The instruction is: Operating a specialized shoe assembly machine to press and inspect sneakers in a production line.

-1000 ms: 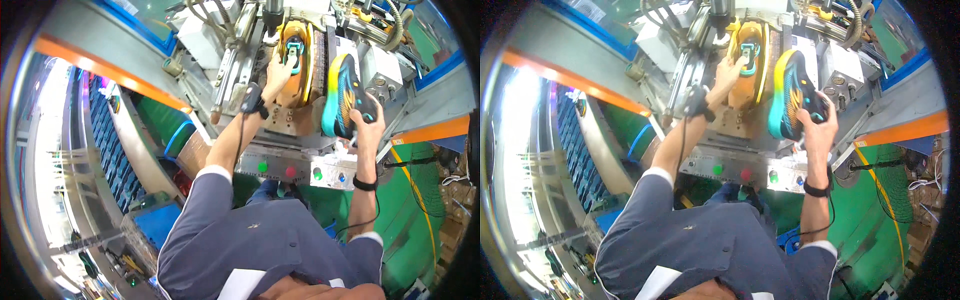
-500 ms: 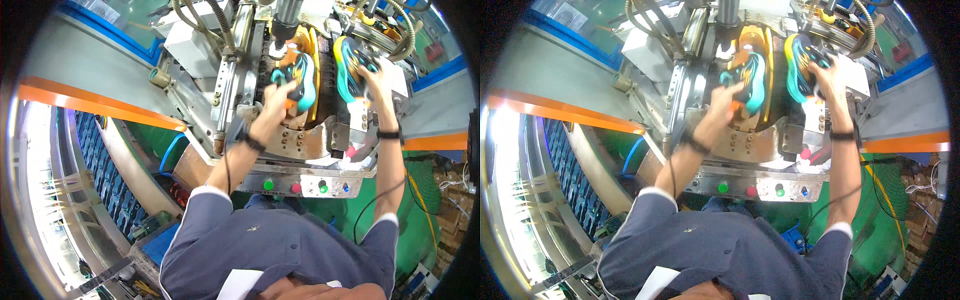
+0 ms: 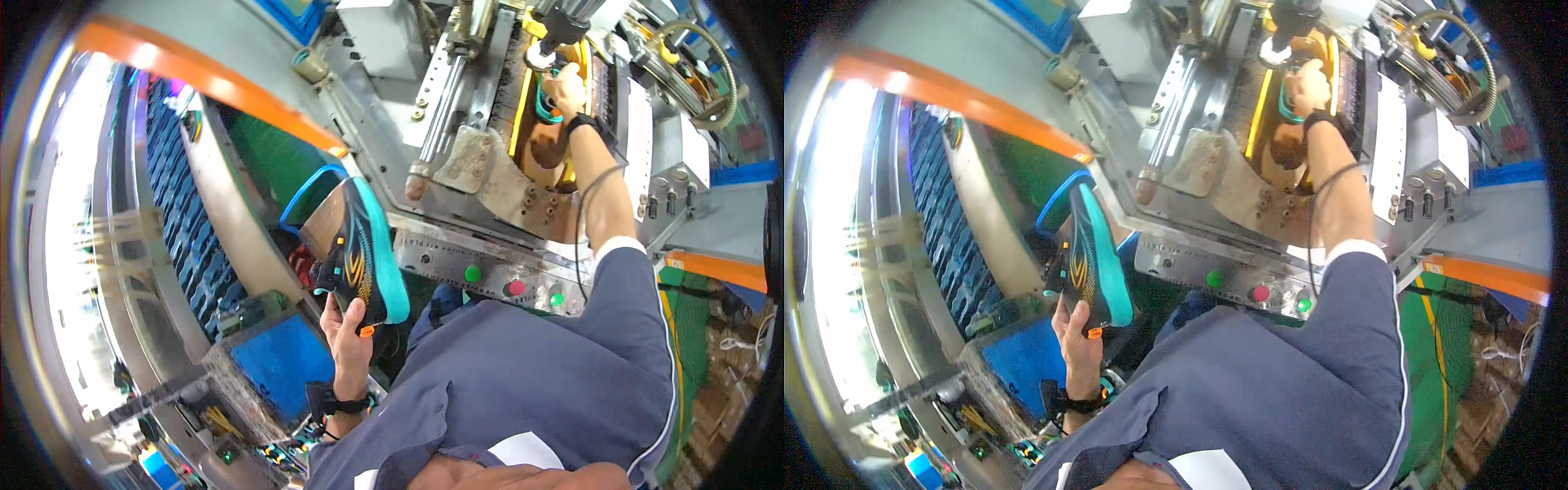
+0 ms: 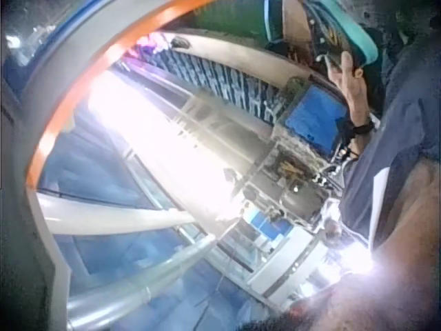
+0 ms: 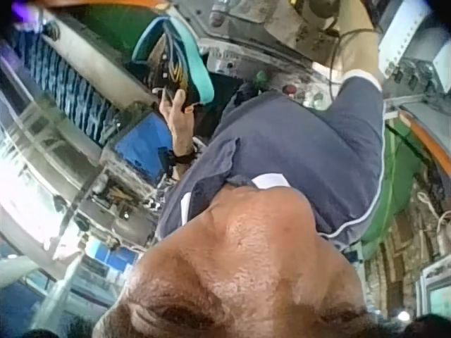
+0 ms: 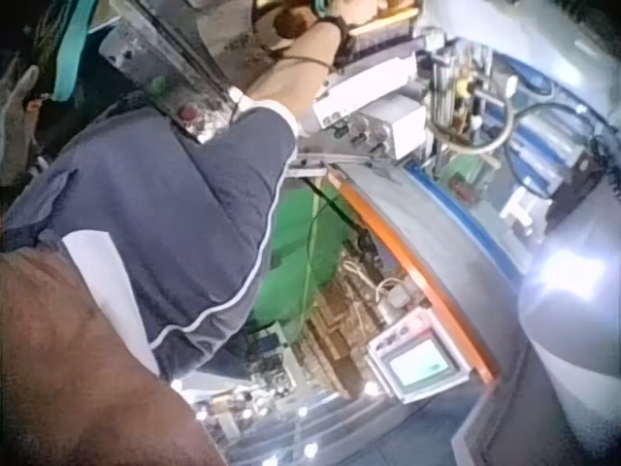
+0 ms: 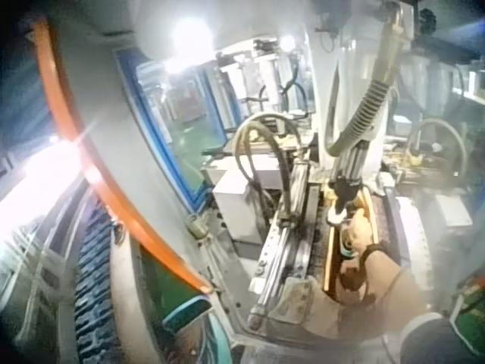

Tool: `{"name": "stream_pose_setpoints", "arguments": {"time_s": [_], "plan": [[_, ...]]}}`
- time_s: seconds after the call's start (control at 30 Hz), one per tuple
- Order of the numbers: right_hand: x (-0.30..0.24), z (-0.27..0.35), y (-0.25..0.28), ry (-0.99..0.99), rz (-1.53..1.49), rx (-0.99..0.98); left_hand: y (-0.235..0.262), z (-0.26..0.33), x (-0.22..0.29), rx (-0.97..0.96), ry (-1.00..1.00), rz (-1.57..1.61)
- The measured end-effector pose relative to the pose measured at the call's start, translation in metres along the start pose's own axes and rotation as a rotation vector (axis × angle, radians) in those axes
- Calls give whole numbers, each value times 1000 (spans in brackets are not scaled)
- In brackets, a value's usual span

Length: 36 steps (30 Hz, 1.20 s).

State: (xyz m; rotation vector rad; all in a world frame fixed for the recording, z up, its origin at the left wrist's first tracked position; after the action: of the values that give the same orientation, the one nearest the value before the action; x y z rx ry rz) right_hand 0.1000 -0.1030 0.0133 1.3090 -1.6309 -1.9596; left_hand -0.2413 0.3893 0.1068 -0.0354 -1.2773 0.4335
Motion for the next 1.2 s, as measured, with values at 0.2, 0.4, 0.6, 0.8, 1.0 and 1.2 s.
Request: {"name": "stream_pose_setpoints", "arguments": {"time_s": [0.2,0.4,0.6,0.8,1.0,1.2], "plan": [[-30,176,42,611,-640,-94,36,75,-38,366,65,175],[-17,412,-29,1054,-573,-548,45,127,-91,444,72,369],[19,426,-119,1274,-219,-479,75,197,-129,702,128,288],[18,417,-138,1342,-276,-565,130,285,-128,1028,61,418],[-40,432,-144,1095,-347,-680,242,393,-141,1612,-201,679],[-185,556,-85,1153,-762,-762,437,492,-235,1840,-240,479]]}}
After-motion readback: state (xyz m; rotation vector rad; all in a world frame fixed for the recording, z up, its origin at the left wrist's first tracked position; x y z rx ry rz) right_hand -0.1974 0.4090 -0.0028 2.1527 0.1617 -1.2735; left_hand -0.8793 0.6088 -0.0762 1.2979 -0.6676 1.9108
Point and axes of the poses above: each hand's wrist, its own z-axis away from the middle knuckle, its own y-axis out of the back of the hand, x = y × z, the point moved 6 cm from there along -z, towards the middle knuckle, and after that the axes turned 4 degrees about -z, right-handed, at the moved point
